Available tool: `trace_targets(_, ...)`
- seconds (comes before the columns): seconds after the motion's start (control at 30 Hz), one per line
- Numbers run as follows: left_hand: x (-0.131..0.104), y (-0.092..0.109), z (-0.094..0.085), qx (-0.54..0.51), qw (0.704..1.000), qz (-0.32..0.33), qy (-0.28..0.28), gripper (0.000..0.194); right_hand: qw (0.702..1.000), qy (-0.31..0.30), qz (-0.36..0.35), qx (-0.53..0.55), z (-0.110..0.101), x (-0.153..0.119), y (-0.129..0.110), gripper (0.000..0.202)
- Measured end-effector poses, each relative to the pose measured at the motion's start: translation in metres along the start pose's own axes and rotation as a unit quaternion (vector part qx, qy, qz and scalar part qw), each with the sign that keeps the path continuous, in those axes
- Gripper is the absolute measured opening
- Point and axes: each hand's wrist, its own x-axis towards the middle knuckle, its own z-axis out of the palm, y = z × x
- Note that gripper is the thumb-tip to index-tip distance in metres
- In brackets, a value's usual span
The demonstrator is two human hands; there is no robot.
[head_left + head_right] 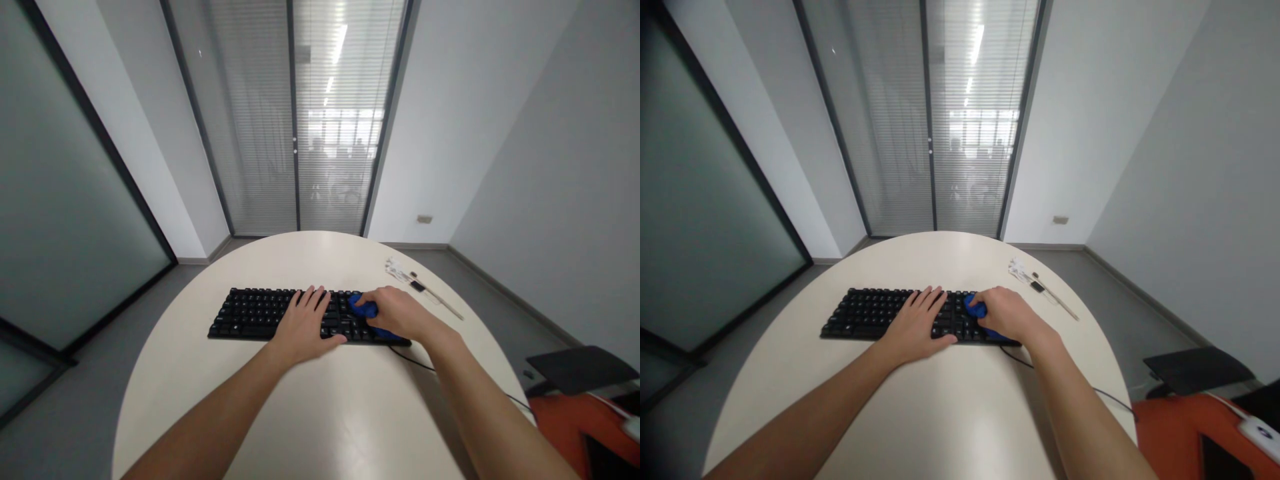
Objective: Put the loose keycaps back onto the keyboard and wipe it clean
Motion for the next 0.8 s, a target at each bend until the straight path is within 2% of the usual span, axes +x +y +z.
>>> trace_targets(0.17, 0.000, 0.001, -0.002, 0.004, 1.000, -0.004, -0.004, 0.090, 0.999, -0.008, -0.015, 0.041, -0.007, -0.007, 0.009, 0.038)
trace_targets(0.3, -0.001, 0.001, -0.001, 0.003, 1.000, -0.001, -0.003, 0.089, 0.992, 0.107, -0.009, 0.061, 0.002, -0.002, 0.013, 0.042)
trace_targets(0.37, 0.000, 0.000, -0.001, 0.002, 1.000, 0.000, 0.001, 0.088, 0.988, 0.134, -0.019, 0.070, 0.013, 0.004, 0.013, 0.045)
trace_targets(0.53, 0.000, 0.000, -0.001, 0.002, 1.000, 0.000, -0.002, 0.089, 0.992, 0.093, -0.052, 0.072, 0.027, 0.012, 0.013, 0.042)
trace_targets(0.8, 0.000, 0.001, -0.002, 0.009, 1.000, -0.002, -0.011, 0.089, 0.998, 0.025, -0.047, 0.026, 0.009, 0.007, 0.007, 0.038)
